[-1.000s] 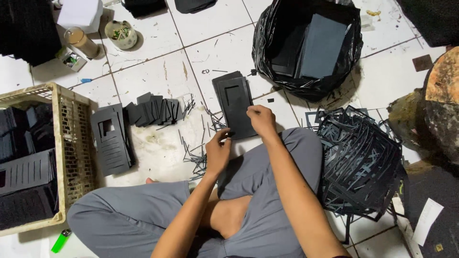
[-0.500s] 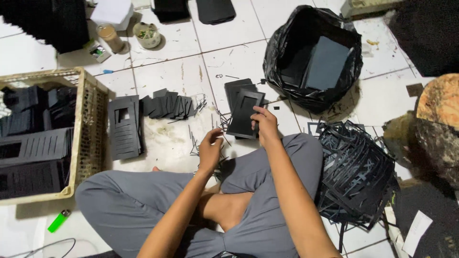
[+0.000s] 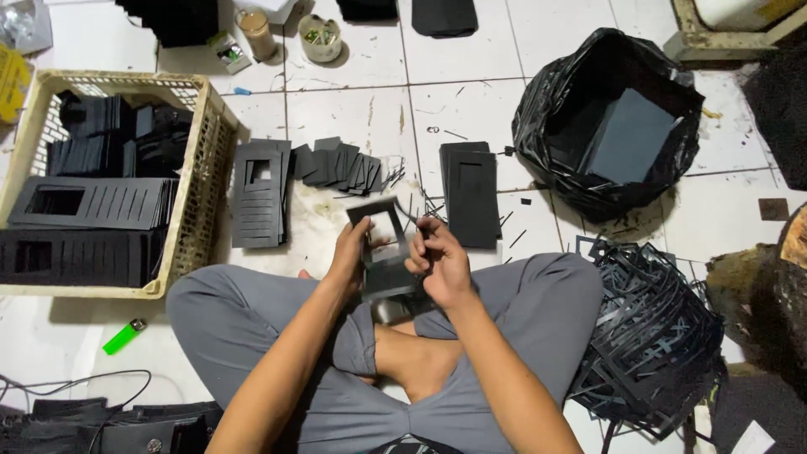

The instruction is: Removing excess plastic flashing from molded frames by hand

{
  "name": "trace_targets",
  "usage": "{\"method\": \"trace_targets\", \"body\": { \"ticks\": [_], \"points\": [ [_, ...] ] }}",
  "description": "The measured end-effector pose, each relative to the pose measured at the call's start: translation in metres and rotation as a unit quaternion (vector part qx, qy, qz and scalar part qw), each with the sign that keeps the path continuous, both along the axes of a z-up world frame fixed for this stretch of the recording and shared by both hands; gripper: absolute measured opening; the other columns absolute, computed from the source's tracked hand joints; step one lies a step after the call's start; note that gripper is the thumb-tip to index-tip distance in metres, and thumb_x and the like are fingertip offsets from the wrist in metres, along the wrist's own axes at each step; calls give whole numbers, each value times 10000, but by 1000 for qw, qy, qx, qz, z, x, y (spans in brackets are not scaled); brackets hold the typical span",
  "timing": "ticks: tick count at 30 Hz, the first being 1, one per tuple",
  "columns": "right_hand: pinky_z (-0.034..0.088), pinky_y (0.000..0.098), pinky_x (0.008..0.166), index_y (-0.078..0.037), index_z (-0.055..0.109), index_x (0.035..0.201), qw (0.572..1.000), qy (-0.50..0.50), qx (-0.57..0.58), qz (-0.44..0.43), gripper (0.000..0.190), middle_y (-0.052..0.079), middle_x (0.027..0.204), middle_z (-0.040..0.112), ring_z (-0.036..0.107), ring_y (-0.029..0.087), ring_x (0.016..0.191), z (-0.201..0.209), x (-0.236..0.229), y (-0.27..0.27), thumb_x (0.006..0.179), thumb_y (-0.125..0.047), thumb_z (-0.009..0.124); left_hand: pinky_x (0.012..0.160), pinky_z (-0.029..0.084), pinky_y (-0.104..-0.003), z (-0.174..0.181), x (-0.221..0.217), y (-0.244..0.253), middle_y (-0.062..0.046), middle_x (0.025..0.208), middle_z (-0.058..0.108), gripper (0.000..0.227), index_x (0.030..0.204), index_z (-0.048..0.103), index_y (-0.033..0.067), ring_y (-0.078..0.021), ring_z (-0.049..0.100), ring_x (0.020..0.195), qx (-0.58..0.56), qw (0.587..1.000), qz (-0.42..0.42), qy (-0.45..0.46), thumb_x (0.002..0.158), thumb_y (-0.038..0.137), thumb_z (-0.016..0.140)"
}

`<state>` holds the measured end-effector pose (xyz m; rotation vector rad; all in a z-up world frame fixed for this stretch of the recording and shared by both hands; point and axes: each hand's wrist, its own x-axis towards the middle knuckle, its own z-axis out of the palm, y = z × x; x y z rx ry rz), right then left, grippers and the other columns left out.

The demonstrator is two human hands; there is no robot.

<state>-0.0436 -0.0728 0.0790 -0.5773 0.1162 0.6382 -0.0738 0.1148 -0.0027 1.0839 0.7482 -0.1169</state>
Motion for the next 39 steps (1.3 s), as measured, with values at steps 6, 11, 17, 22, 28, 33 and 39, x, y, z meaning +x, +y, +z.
{"method": "trace_targets", "body": {
  "ticks": [6,11,17,22,28,33,39],
  "points": [
    [462,306,431,-19,394,1465,951,-68,-302,26,549,130,647,530,517,201,513,-5,8,2,962,-113,593,482,627,-318,21,6,5,-237,1112,712,416,1363,529,70,-277,733,550,-46,989,25,-135,1017,278,626],
    [452,292,356,-24,583,1225,941,-67,-331,19,271,109,539,484,487,185,405,-29,20,6,1015,-190,618,367,558,-270,39,12,-7,-236,944,716,289,1162,654,19,-250,685,451,-36,995,-24,-88,913,150,721],
    [373,263,295,-40,632,909,929,-69,-364,-7,237,99,458,424,423,170,324,-36,23,13,1053,-225,597,497,582,-323,58,18,-14,-184,814,715,374,1020,725,-21,-197,680,599,49,995,-72,-49,786,243,849],
    [396,247,377,-88,649,773,846,-210,-489,45,334,83,468,567,509,137,396,-51,25,10,1058,-255,599,562,583,-348,43,20,-11,-123,739,716,313,921,771,-1,-156,671,638,129,988,-82,-15,827,283,863],
    [452,326,561,-185,746,864,713,-270,-645,-52,234,80,523,566,525,142,556,-34,25,17,1036,-268,612,553,591,-341,44,23,-15,-117,599,704,202,740,772,42,-182,709,548,151,983,-101,-5,832,214,827],
    [464,348,590,-188,784,916,721,-186,-663,-78,244,80,503,570,571,226,559,-38,41,12,998,-296,581,505,563,-289,36,14,-24,-132,557,657,251,673,695,4,-195,668,494,31,970,-241,19,801,177,823],
    [485,468,861,-20,581,1284,636,-394,-644,-159,312,182,1105,547,583,353,934,-5,34,25,1044,-218,595,555,661,-380,62,26,-20,-234,806,680,337,1141,689,-51,-309,742,645,-46,993,-106,-14,883,144,783]
  ]
}}
